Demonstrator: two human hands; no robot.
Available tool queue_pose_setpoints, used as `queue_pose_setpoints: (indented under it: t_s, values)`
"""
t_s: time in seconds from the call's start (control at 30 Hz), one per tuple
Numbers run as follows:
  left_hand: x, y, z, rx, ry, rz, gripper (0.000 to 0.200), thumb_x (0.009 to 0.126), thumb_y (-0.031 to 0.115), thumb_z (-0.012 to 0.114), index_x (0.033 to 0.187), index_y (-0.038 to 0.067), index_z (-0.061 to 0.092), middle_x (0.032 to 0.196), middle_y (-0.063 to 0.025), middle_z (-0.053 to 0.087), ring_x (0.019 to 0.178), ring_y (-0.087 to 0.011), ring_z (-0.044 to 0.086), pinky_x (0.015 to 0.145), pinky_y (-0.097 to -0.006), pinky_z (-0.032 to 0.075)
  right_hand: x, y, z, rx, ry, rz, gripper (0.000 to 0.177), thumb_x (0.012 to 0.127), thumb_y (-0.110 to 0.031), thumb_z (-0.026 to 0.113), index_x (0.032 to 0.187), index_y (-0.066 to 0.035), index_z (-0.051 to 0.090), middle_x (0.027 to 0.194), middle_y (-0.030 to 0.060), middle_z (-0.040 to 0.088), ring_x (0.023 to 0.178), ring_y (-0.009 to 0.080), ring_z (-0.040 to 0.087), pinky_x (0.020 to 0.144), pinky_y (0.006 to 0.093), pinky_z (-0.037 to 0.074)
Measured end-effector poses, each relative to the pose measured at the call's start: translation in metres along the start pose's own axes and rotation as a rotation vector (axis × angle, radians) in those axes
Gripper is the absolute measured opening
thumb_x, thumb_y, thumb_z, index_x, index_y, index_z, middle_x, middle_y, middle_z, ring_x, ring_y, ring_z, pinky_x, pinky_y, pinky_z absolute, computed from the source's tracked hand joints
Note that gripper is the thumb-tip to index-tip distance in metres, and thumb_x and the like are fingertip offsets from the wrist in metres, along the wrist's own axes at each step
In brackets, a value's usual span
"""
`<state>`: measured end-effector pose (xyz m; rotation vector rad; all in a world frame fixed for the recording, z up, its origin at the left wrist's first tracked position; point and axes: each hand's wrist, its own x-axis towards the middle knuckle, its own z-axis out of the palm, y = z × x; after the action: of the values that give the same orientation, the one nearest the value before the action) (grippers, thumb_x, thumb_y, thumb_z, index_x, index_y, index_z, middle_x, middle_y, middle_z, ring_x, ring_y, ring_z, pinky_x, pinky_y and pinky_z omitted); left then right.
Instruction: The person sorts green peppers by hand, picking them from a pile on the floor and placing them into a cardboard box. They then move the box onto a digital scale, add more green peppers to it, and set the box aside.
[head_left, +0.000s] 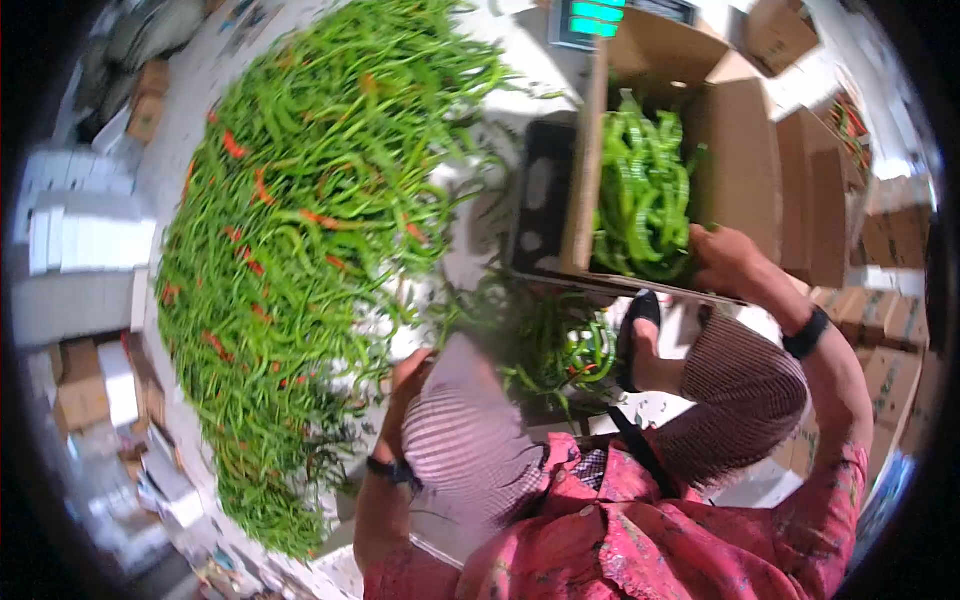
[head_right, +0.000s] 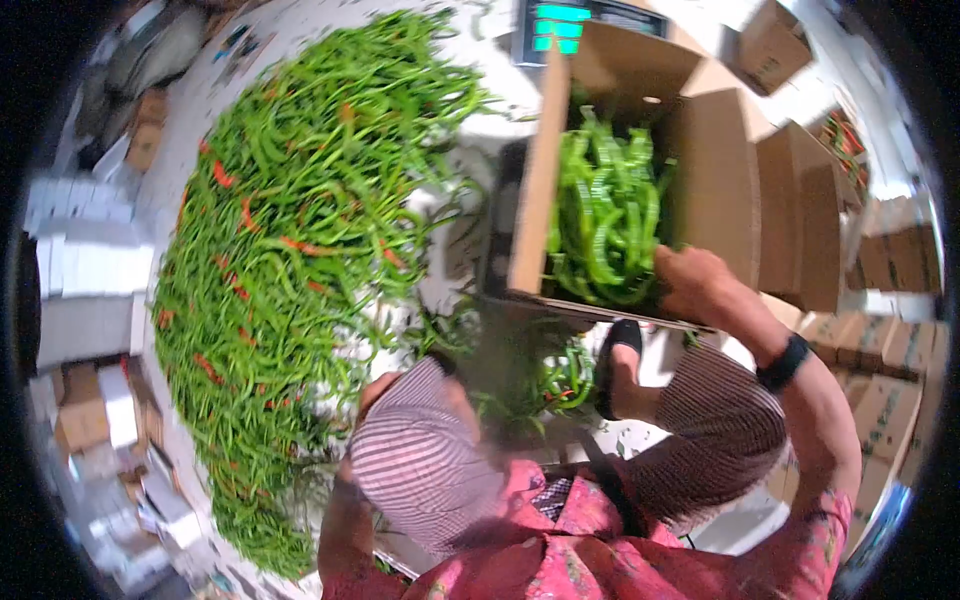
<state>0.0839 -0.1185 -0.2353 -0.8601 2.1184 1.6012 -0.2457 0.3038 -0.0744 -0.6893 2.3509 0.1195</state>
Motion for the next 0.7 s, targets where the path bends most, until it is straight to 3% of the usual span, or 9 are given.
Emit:
queue_pose_setpoints:
  t_s: [0.13,0.3,0.33,0.37,0.43,0.5,0.57,0.6,0.7]
  values:
    - [0.031,-0.063,0.004,0.162,0.049,0.081,0.036,0.092,0.024,0.061,0.115,-0.002,0.058,0.093,-0.0093,0.066,0.083,-0.0165,0.063,0.074,-0.0291,0.051,-0.01,-0.011,-0.041,0.293,0.273,-0.139,0.023,0.073,-0.003,0.06,0.095,-0.002,0.054,0.073,0.0179,0.062,0.069,0.0365,0.063,0.059,0.0424,0.048]
    - [0.049,-0.042,-0.003,0.243,0.252,0.148,0.027,0.088,0.02,0.064,0.107,0.001,0.064,0.089,-0.0113,0.069,0.083,-0.0163,0.066,0.076,-0.0294,0.052,-0.071,-0.067,-0.057,0.211,0.493,-0.056,0.021,0.077,-0.005,0.063,0.097,-0.001,0.058,0.088,0.0171,0.061,0.08,0.0337,0.062,0.067,0.0378,0.047]
    - [0.058,-0.036,-0.008,0.249,0.327,0.185,0.026,0.087,0.018,0.064,0.108,0.002,0.064,0.088,-0.0118,0.07,0.083,-0.0169,0.066,0.076,-0.0299,0.052,-0.093,-0.089,-0.053,-0.033,0.745,-0.158,0.018,0.077,-0.003,0.065,0.094,-0.002,0.06,0.085,0.0129,0.062,0.078,0.0295,0.062,0.066,0.0355,0.047]
    - [0.069,-0.032,-0.016,0.203,0.373,0.111,0.028,0.085,0.019,0.066,0.108,0.002,0.064,0.089,-0.0113,0.071,0.083,-0.0171,0.067,0.076,-0.0301,0.052,-0.114,-0.089,-0.054,0.345,0.349,0.049,0.019,0.077,-0.002,0.066,0.096,-0.003,0.061,0.087,0.0116,0.064,0.08,0.0244,0.063,0.068,0.0335,0.049]
    - [0.092,-0.016,-0.034,0.218,0.503,0.131,0.028,0.085,0.019,0.066,0.108,0.002,0.064,0.09,-0.0113,0.071,0.082,-0.0164,0.066,0.076,-0.0302,0.052,-0.138,-0.127,-0.045,0.785,0.089,0.052,0.025,0.071,-0.004,0.073,0.094,-0.003,0.064,0.079,0.0074,0.065,0.075,0.0194,0.064,0.067,0.0324,0.05]
    - [0.124,-0.007,-0.053,0.226,0.633,0.156,0.029,0.084,0.018,0.067,0.107,0.001,0.064,0.091,-0.0113,0.07,0.081,-0.0158,0.066,0.075,-0.0302,0.051,-0.129,-0.149,-0.032,0.695,-0.105,-0.414,0.022,0.078,-0.002,0.073,0.099,-0.001,0.067,0.082,0.0101,0.07,0.075,0.0198,0.067,0.069,0.0311,0.053]
    - [0.159,-0.013,-0.079,0.131,0.772,0.163,0.032,0.084,0.018,0.068,0.107,-0.003,0.063,0.092,-0.0119,0.069,0.079,-0.0184,0.065,0.073,-0.0301,0.052,-0.113,-0.179,-0.029,0.864,-0.473,-0.136,0.017,0.084,0.0,0.067,0.101,0.003,0.064,0.087,0.0104,0.07,0.085,0.0161,0.068,0.073,0.0274,0.052]
    - [0.185,-0.031,-0.091,0.129,0.775,0.16,0.032,0.084,0.018,0.068,0.107,-0.003,0.063,0.092,-0.0119,0.069,0.079,-0.0184,0.065,0.073,-0.0301,0.052,-0.118,-0.182,0.008,1.386,-0.392,0.068,0.018,0.087,-0.004,0.065,0.104,0.002,0.062,0.093,0.0103,0.068,0.089,0.0158,0.065,0.076,0.0263,0.051]
    - [0.247,-0.069,-0.116,-0.2,0.83,-0.005,0.038,0.084,0.018,0.071,0.112,-0.005,0.059,0.097,-0.0134,0.068,0.078,-0.0196,0.063,0.07,-0.0296,0.05,-0.08,-0.194,0.046,1.575,-0.426,0.295,0.02,0.09,-0.011,0.065,0.106,0.0,0.061,0.09,0.0068,0.067,0.08,0.0108,0.059,0.072,0.0244,0.046]
